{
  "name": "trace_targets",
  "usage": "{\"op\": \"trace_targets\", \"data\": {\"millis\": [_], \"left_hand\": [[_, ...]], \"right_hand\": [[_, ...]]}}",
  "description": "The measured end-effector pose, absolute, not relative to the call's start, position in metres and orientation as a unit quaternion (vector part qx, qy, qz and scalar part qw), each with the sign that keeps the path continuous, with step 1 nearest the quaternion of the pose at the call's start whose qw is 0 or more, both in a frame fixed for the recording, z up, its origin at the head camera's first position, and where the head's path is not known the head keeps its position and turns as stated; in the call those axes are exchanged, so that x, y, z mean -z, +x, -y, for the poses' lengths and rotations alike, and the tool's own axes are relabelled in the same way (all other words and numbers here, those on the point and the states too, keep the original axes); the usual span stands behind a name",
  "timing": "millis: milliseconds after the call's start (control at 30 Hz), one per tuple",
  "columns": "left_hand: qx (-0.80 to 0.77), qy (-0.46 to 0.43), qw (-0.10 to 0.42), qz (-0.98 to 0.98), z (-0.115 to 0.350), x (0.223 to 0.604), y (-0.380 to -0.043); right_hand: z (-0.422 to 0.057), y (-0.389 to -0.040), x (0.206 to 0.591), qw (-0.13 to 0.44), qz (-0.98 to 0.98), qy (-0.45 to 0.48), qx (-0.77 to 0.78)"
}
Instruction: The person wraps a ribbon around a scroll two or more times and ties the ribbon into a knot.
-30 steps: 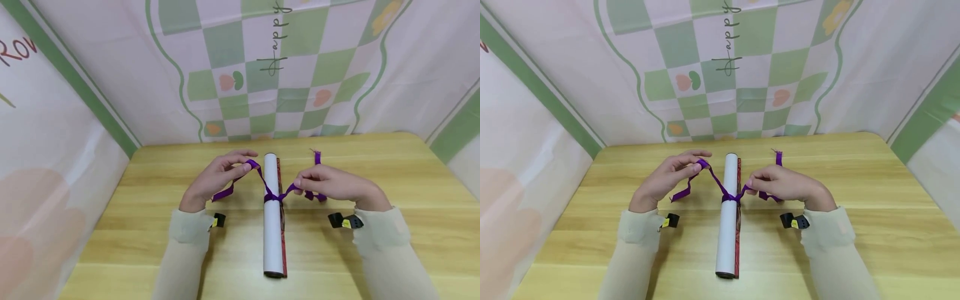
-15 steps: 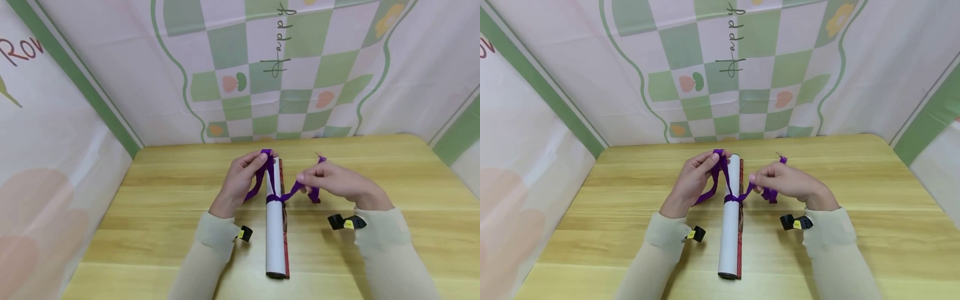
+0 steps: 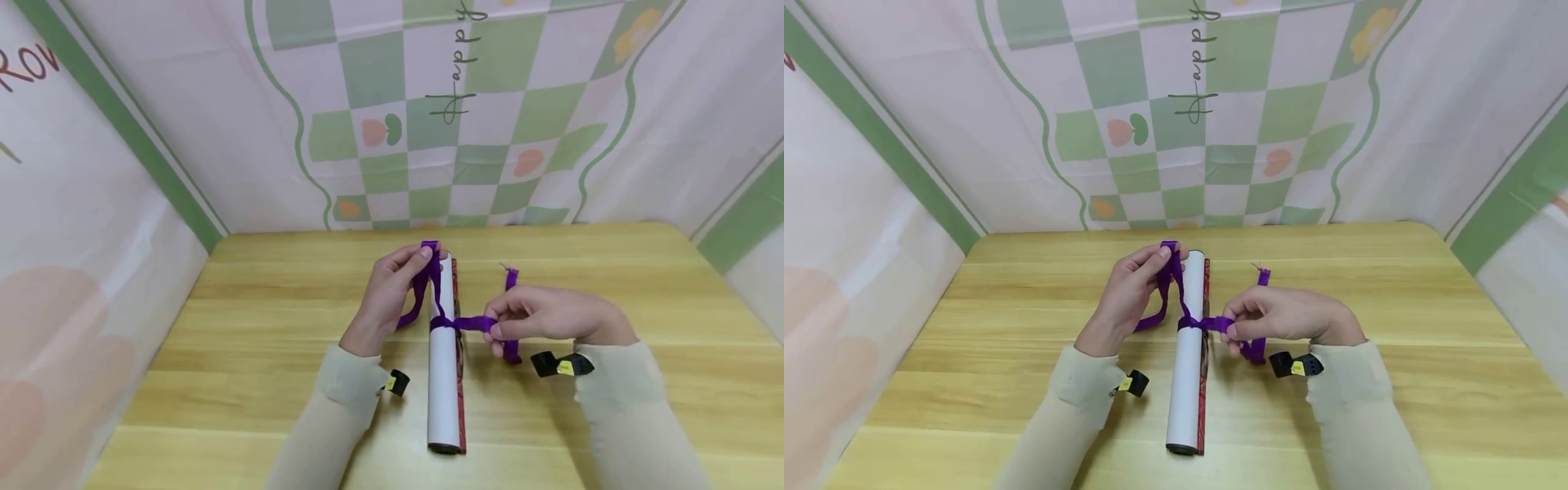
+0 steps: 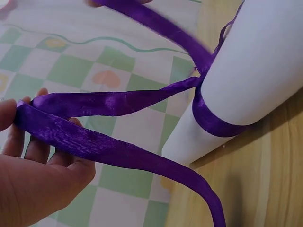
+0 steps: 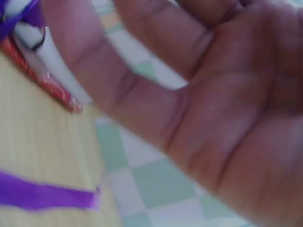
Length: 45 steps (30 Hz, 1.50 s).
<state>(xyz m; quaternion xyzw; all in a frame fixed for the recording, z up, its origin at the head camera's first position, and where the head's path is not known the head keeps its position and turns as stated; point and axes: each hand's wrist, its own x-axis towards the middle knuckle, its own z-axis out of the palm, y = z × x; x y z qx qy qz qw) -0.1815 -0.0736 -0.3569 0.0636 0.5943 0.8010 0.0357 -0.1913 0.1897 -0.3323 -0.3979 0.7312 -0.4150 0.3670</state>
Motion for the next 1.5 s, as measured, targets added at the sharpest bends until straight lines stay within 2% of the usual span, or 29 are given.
{"op": "trace_targets", "data": {"millis": [167,300,433,700,933,1233,1500], "left_hand": [[-0.798,0.059,0.045,-0.598,0.072,0.358,-0.181],[-0.796,0.051,0.046,-0.602,0.072,0.359,-0.180],[-0.793,0.051,0.046,-0.605,0.072,0.359,-0.180],[-0.789,0.059,0.044,-0.610,0.072,0.357,-0.180],[-0.784,0.063,0.042,-0.616,0.071,0.357,-0.179],[-0.776,0.046,0.043,-0.628,0.068,0.361,-0.178],[-0.775,0.033,0.035,-0.631,0.068,0.363,-0.180]], "right_hand": [[-0.186,-0.193,0.335,0.376,-0.710,-0.423,0.419],[-0.187,-0.194,0.335,0.357,-0.683,-0.440,0.461],[-0.187,-0.194,0.333,0.306,-0.706,-0.419,0.481],[-0.177,-0.198,0.334,0.178,-0.781,-0.312,0.510],[-0.173,-0.202,0.339,0.182,-0.718,-0.311,0.596],[-0.155,-0.202,0.352,0.158,-0.670,-0.284,0.668],[-0.141,-0.203,0.358,0.110,-0.743,-0.217,0.624]]}}
